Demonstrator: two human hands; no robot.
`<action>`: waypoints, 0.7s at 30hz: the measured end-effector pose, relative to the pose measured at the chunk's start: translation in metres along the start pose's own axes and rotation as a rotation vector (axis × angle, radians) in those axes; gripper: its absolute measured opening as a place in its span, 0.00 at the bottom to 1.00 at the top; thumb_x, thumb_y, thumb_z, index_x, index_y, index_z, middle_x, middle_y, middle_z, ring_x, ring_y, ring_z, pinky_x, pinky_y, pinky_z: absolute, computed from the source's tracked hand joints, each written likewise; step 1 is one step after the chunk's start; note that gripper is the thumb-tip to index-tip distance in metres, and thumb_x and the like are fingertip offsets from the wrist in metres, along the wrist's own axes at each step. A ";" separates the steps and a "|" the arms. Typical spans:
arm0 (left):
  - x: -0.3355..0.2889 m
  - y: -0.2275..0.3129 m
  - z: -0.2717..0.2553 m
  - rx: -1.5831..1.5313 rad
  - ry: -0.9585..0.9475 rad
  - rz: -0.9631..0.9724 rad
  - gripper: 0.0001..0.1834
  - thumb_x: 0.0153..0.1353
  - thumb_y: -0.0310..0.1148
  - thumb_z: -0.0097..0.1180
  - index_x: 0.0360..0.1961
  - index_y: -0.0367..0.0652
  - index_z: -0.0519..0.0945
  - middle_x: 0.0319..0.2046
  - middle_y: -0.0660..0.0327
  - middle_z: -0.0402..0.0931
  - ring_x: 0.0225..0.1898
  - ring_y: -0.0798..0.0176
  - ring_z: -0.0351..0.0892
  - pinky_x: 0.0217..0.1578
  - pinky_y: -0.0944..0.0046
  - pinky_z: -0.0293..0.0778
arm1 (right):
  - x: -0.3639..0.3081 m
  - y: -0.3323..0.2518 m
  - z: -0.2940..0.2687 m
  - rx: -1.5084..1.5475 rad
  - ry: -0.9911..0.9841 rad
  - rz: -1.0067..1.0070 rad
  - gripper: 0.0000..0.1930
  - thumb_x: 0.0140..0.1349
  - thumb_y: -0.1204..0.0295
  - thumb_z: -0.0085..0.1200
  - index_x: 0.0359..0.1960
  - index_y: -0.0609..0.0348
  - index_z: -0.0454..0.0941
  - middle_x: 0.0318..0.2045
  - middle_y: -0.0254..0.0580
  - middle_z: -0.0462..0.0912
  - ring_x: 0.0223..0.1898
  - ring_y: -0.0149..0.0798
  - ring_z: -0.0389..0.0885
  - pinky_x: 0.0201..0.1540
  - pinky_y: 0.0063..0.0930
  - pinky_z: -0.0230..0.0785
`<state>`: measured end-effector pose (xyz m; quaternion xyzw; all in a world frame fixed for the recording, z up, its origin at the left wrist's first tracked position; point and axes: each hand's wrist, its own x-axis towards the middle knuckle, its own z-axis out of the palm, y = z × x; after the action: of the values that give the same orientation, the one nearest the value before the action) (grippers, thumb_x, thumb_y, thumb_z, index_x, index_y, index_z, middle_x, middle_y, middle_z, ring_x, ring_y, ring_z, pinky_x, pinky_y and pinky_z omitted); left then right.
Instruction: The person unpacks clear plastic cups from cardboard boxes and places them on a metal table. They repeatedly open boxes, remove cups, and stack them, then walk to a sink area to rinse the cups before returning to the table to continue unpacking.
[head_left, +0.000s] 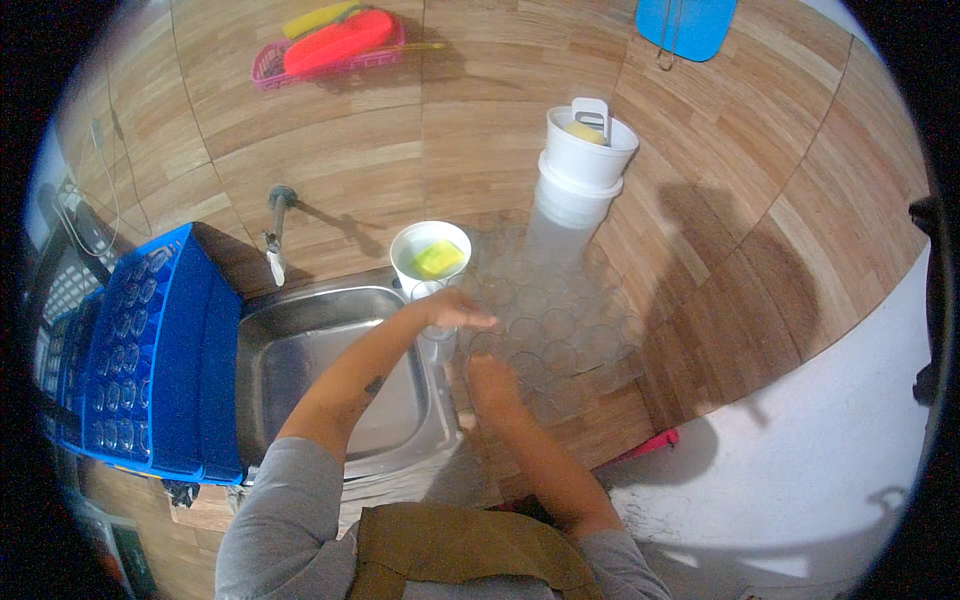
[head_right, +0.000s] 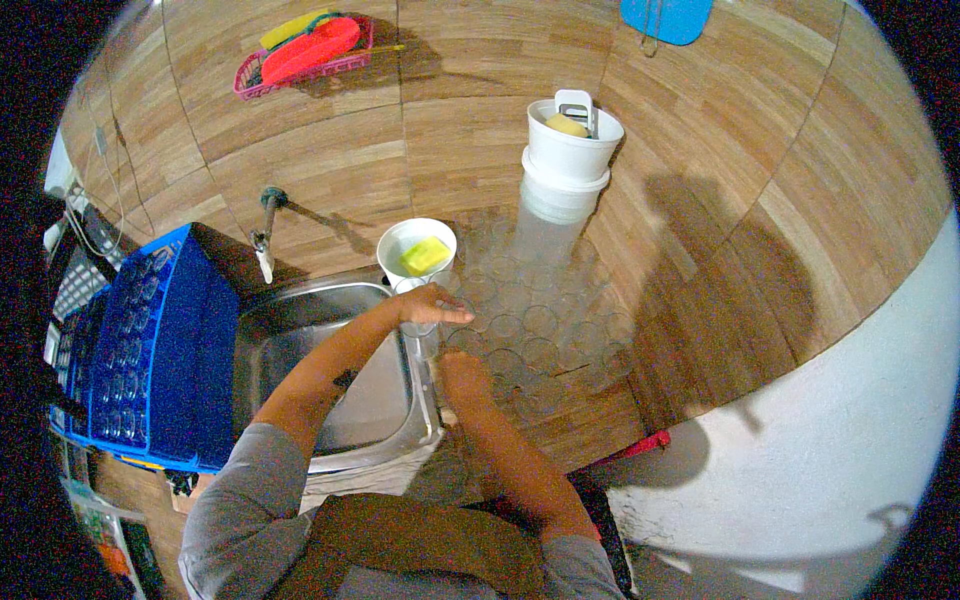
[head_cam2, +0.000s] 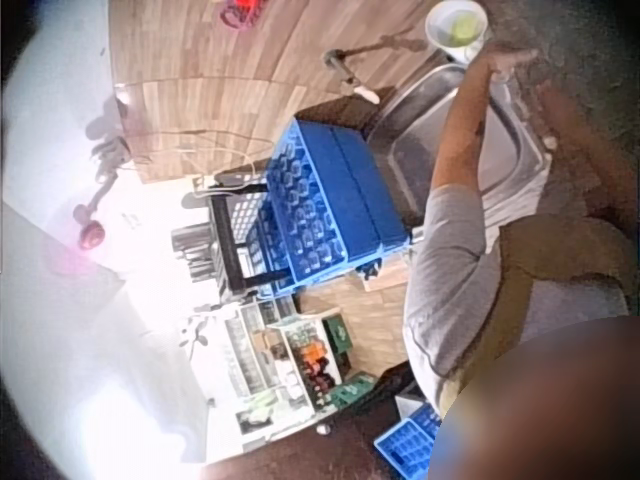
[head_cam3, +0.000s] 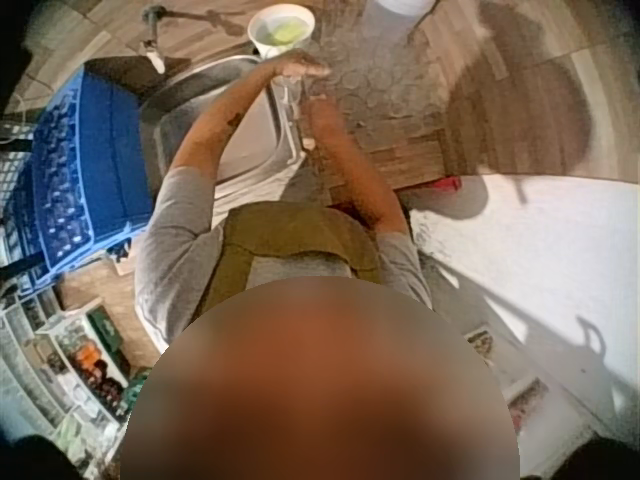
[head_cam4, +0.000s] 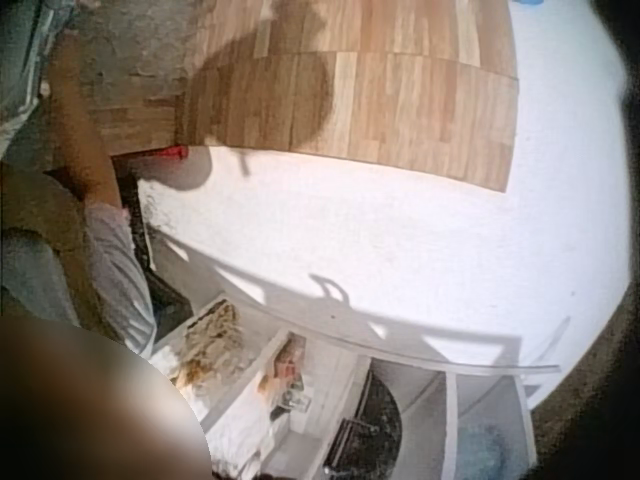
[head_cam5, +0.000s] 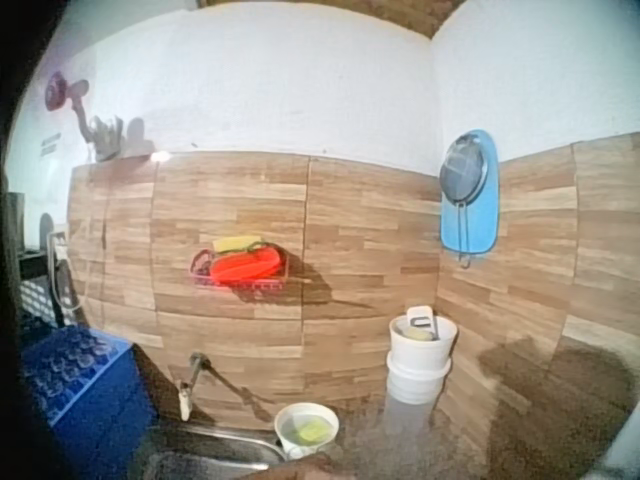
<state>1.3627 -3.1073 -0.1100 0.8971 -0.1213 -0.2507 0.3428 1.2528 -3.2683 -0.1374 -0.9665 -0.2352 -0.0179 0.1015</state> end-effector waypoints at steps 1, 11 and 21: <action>-0.010 0.014 -0.005 -0.068 -0.042 -0.039 0.50 0.43 0.78 0.56 0.53 0.45 0.82 0.54 0.44 0.76 0.56 0.43 0.75 0.50 0.52 0.76 | 0.000 0.001 0.003 -0.015 0.004 -0.003 0.07 0.56 0.73 0.53 0.28 0.60 0.84 0.28 0.50 0.85 0.31 0.49 0.87 0.33 0.43 0.80; -0.010 0.006 0.000 -0.271 -0.038 -0.117 0.53 0.49 0.78 0.49 0.65 0.46 0.70 0.69 0.51 0.59 0.71 0.44 0.54 0.55 0.37 0.72 | -0.002 -0.021 -0.016 -0.007 0.196 -0.074 0.08 0.59 0.73 0.50 0.38 0.61 0.77 0.38 0.49 0.83 0.26 0.48 0.85 0.27 0.42 0.79; -0.026 0.034 -0.022 0.114 0.299 -0.013 0.43 0.53 0.72 0.52 0.52 0.42 0.81 0.56 0.48 0.75 0.60 0.49 0.72 0.56 0.54 0.72 | 0.051 -0.014 0.073 0.123 0.229 -0.395 0.09 0.59 0.74 0.48 0.41 0.61 0.73 0.36 0.51 0.79 0.31 0.54 0.83 0.33 0.43 0.78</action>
<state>1.3508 -3.1099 -0.0628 0.9432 -0.0773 -0.1091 0.3040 1.2913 -3.2183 -0.2022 -0.8852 -0.4075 -0.1327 0.1808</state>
